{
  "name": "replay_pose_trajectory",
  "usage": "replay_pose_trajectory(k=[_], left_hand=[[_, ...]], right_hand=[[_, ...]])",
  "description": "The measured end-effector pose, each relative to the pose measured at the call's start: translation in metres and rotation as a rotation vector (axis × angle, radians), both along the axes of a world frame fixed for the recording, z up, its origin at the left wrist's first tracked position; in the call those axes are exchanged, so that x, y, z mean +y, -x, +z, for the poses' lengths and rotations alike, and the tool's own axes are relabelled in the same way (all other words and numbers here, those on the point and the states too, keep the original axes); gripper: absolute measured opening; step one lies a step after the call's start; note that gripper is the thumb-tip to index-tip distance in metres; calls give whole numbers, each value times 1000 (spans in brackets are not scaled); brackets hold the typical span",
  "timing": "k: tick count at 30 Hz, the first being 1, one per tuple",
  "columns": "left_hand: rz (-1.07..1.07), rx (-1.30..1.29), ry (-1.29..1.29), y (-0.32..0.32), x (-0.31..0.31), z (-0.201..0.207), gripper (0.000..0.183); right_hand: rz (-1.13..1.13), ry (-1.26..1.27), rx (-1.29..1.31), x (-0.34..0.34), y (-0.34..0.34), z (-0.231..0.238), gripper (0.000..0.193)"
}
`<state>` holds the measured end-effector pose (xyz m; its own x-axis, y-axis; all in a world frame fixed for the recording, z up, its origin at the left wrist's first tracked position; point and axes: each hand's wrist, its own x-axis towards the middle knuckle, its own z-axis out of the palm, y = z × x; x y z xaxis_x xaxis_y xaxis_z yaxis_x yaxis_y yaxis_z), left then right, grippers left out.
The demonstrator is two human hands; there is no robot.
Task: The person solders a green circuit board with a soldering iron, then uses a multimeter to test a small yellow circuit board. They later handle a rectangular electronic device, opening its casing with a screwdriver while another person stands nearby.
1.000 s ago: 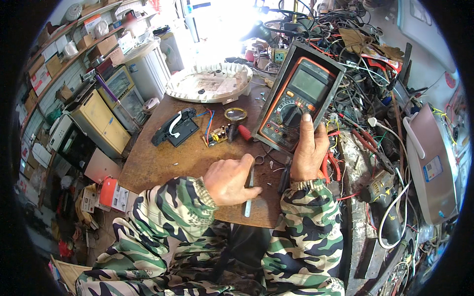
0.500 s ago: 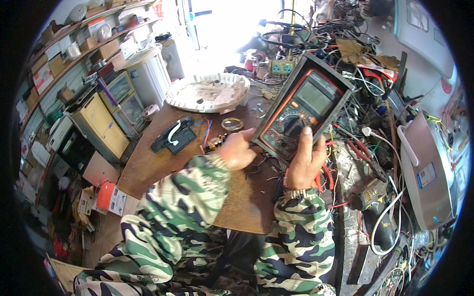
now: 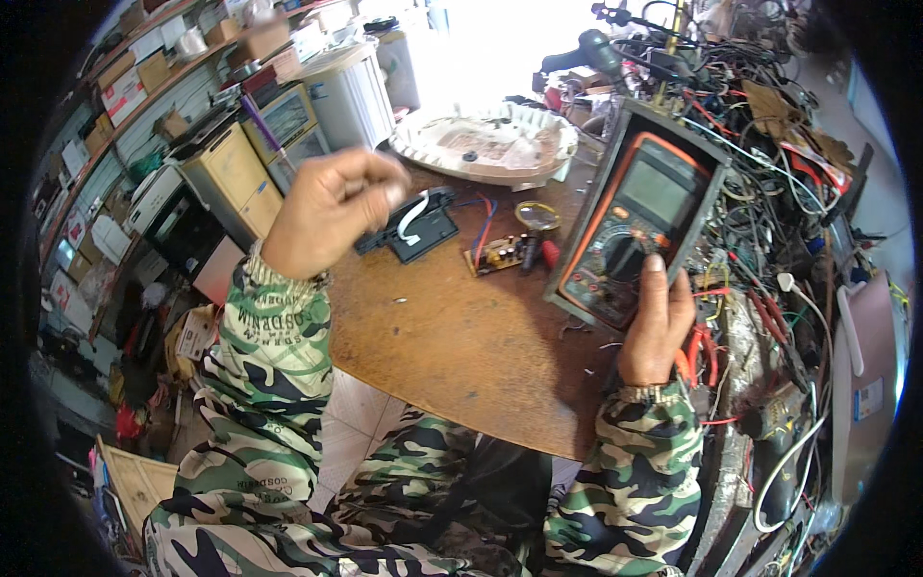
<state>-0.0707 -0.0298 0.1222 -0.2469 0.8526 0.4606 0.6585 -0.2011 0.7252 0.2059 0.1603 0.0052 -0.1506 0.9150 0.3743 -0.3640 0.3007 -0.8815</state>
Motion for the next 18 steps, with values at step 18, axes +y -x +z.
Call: replay_pose_trajectory(k=[18], left_hand=[[373,708,281,-31,3,-66,17]], right_hand=[[-35,1,-19,0,4,-6,38]])
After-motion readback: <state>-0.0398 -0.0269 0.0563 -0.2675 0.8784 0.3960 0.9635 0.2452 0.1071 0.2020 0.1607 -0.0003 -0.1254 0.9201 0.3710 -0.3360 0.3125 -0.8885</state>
